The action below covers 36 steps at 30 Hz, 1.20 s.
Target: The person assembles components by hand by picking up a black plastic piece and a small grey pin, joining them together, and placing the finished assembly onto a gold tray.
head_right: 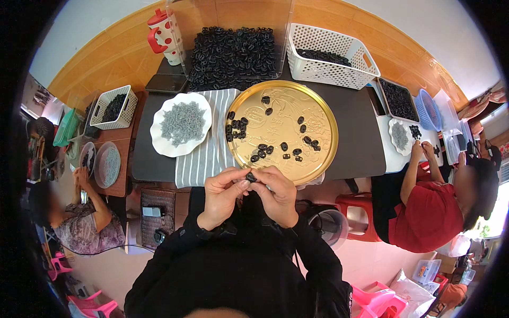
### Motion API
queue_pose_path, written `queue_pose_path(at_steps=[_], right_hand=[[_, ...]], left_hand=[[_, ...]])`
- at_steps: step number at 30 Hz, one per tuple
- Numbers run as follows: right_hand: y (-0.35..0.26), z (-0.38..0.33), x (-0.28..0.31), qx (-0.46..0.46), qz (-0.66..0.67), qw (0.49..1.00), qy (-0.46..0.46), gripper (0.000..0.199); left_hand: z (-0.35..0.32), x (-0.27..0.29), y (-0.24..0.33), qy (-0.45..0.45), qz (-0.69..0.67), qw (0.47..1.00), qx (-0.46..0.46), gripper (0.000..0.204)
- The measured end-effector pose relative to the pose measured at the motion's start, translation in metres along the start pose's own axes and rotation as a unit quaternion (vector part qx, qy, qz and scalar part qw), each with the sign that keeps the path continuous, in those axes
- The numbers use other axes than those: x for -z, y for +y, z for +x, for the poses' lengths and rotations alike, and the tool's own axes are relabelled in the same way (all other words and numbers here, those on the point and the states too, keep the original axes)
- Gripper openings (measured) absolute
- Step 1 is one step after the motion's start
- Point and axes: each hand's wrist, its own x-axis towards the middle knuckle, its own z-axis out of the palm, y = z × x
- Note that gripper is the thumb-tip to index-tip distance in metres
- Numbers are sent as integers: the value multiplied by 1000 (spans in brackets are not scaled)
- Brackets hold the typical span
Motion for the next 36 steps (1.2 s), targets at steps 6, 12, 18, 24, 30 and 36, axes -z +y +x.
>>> queue_pose_path(at_steps=[6,12,18,24,30,36], right_hand=[[-5,-2,-2,29,-39,999,15,32],[-12,-4,-1,94,-59,994,12,30],[-15,-5,-1,134,-69,988,17,28],[-20,6,19,-73,6,993,-88,22],[-32,96,78,-253,55,963,-71,10],[-19,217,132,-170,119,964,163,14]], left_hand=[[-1,0,-1,-8,12,1000,-22,26],[-6,-2,6,-27,72,994,-78,25],[-11,-8,3,-13,82,992,-97,23],[-7,-5,2,-26,45,997,-59,28],[-3,21,14,-27,44,998,24,43],[-4,24,22,-10,35,999,13,35]])
